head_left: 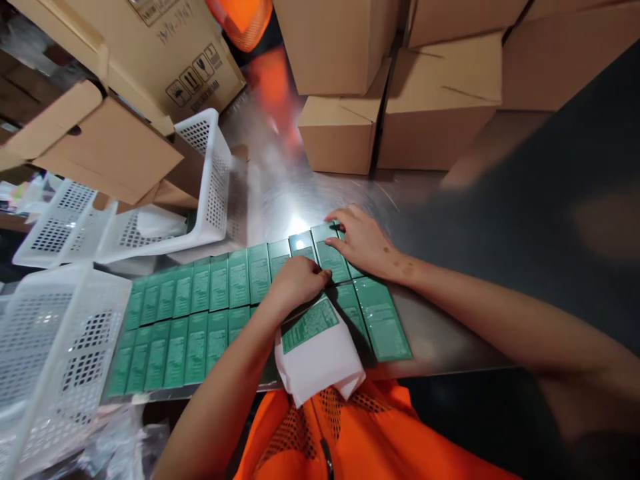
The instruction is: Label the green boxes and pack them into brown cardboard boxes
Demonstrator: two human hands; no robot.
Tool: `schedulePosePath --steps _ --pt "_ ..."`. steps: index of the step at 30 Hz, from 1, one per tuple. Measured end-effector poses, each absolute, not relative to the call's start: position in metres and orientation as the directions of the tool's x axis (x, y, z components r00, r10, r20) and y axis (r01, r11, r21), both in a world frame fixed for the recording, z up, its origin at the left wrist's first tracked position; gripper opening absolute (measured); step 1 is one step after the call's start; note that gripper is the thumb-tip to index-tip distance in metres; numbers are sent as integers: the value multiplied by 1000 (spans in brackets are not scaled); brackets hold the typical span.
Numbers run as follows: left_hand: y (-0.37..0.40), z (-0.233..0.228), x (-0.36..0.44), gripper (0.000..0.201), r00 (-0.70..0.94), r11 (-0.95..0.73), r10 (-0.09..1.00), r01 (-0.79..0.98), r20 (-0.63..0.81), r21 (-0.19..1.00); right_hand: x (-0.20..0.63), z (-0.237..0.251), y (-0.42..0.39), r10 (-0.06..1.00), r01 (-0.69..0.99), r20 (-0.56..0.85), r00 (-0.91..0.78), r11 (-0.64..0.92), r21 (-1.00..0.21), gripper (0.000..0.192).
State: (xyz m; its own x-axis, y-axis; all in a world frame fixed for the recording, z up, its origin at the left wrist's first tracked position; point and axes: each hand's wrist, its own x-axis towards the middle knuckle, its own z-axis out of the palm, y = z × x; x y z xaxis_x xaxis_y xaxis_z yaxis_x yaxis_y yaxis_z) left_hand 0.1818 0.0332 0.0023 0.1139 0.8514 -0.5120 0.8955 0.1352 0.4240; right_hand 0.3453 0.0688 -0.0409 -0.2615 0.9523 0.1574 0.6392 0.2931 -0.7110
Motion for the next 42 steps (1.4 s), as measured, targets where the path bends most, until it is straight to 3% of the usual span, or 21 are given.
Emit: schedulePosePath --steps 3,5,7,10,13,18,22,26,28,30,32,33,35,36,38,40,42 --pt "26 5 174 42 109 119 873 898 -476 424 347 -47 73 956 610 202 -211 290 -738 57" --pt "16 10 167 44 43 125 933 894 -358 431 349 -47 77 964 563 165 -207 256 -786 52" --pt "6 17 159 46 -94 149 986 876 -141 458 350 -41 76 970 503 105 -221 205 -840 41" --pt "-6 32 149 43 -309 193 939 833 148 519 347 -15 59 958 377 79 -277 184 -908 32" --pt "-11 44 143 38 -398 202 883 799 248 566 336 16 27 930 304 151 -336 259 -917 29" --pt "-15 50 137 34 -449 194 843 766 295 613 318 32 -10 845 357 395 -361 516 -778 18" --pt "-20 49 137 35 -470 228 842 755 266 615 315 21 -13 780 422 540 -316 625 -657 6" --pt "-18 46 138 38 -453 232 864 746 221 624 318 13 -19 675 481 630 -384 729 -487 15" --pt "-14 44 137 39 -437 221 871 756 223 616 320 14 -28 575 399 652 -494 816 -418 20" --pt "-8 42 133 40 -438 238 872 772 221 590 323 20 -38 395 173 669 -629 911 -375 21" --pt "-2 40 127 41 -423 248 883 789 204 562 329 31 -42 252 -61 708 -660 921 -384 20" --pt "0 38 124 42 -398 232 897 796 195 559 334 36 -40 251 -135 735 -629 897 -421 18" --pt "3 36 121 43 -294 148 943 789 156 596 347 45 -26 454 -132 743 -492 805 -579 10" --pt "4 34 122 45 -223 99 968 764 118 638 354 46 -14 621 -80 671 -406 707 -703 3" --pt "3 30 129 48 -71 47 998 680 2 731 368 42 15 882 8 412 -229 425 -905 16" --pt "2 26 141 49 65 52 991 611 -116 790 378 30 41 971 35 182 -157 189 -981 34" --pt "1 20 155 47 150 61 972 590 -183 805 384 15 58 981 35 75 -180 83 -996 44"
